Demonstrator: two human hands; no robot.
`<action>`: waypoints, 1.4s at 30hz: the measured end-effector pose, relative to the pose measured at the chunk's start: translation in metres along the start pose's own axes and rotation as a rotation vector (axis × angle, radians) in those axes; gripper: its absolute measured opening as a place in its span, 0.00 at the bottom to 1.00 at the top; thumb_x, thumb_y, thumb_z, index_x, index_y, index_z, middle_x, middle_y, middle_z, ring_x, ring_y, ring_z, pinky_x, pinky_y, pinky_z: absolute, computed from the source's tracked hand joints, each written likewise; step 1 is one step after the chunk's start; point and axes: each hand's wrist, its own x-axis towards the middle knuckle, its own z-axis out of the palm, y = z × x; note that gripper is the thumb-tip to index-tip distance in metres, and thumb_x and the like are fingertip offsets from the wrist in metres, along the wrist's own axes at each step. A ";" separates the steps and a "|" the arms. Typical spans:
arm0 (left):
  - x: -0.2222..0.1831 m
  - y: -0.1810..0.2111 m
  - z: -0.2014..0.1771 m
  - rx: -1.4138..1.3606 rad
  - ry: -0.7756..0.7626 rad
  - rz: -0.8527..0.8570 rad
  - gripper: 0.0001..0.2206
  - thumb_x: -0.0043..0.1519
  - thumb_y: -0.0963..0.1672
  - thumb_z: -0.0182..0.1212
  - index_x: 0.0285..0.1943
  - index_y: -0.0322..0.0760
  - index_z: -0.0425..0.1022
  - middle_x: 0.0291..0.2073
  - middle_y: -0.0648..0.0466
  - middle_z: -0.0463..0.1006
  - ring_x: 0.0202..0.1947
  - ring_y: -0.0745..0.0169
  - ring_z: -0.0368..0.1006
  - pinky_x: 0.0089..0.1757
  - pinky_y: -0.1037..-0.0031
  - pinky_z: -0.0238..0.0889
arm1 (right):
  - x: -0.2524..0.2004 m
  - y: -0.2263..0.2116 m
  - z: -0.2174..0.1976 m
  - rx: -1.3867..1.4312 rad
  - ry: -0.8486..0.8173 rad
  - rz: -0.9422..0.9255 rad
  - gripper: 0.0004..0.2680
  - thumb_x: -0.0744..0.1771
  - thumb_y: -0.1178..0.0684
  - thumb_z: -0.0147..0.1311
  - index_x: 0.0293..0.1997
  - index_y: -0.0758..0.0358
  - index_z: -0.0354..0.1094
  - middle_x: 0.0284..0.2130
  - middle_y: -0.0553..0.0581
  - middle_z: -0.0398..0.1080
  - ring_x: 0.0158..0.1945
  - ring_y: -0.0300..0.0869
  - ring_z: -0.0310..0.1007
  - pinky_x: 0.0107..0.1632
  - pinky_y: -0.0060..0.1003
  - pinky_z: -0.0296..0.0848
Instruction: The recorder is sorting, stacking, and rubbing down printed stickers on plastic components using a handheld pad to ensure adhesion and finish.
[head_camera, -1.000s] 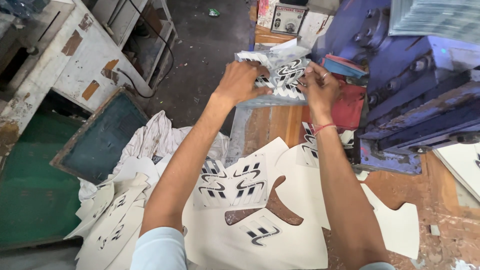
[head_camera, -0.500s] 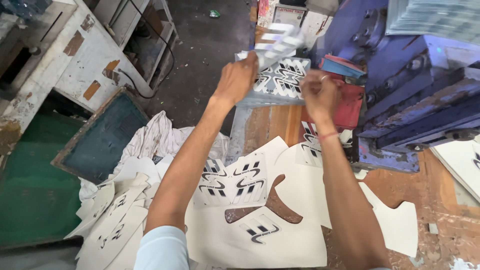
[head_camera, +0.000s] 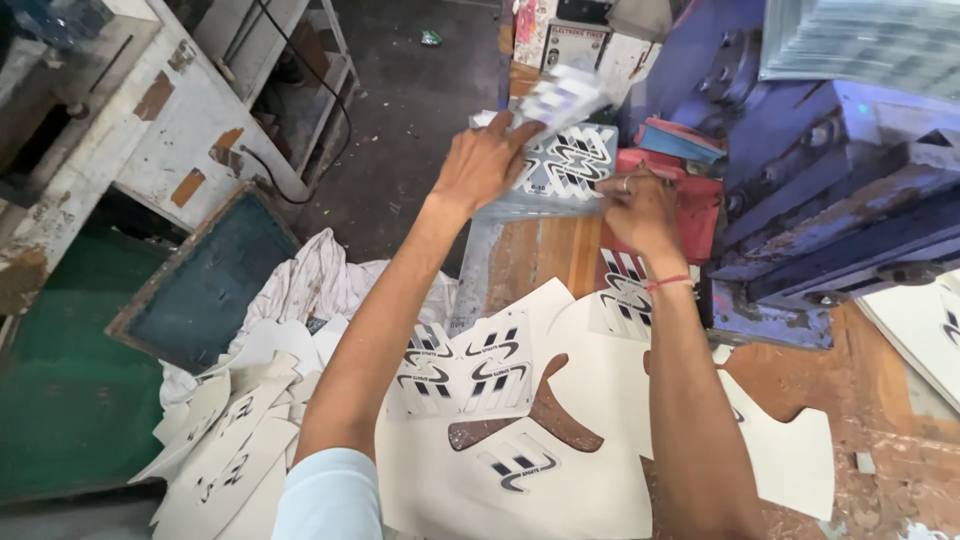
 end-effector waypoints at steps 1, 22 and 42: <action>0.003 0.008 -0.012 0.011 -0.040 -0.006 0.20 0.60 0.44 0.63 0.63 0.44 0.74 0.40 0.41 0.79 0.35 0.35 0.78 0.35 0.49 0.71 | 0.002 -0.001 0.000 -0.063 0.009 0.008 0.08 0.62 0.62 0.61 0.41 0.59 0.81 0.37 0.59 0.78 0.38 0.46 0.79 0.44 0.39 0.76; -0.089 -0.065 -0.120 -0.944 0.777 -0.403 0.30 0.73 0.42 0.63 0.79 0.26 0.51 0.67 0.45 0.70 0.64 0.61 0.66 0.63 0.74 0.60 | 0.023 -0.163 -0.106 -0.203 0.461 -0.216 0.04 0.69 0.61 0.63 0.39 0.70 0.73 0.32 0.66 0.73 0.33 0.57 0.74 0.37 0.48 0.67; -0.006 0.002 -0.074 -0.180 0.462 0.107 0.16 0.61 0.34 0.53 0.56 0.38 0.77 0.52 0.47 0.82 0.53 0.45 0.80 0.53 0.60 0.72 | 0.051 -0.068 -0.031 0.769 0.263 0.549 0.19 0.68 0.32 0.43 0.50 0.56 0.72 0.38 0.55 0.78 0.35 0.39 0.80 0.32 0.39 0.81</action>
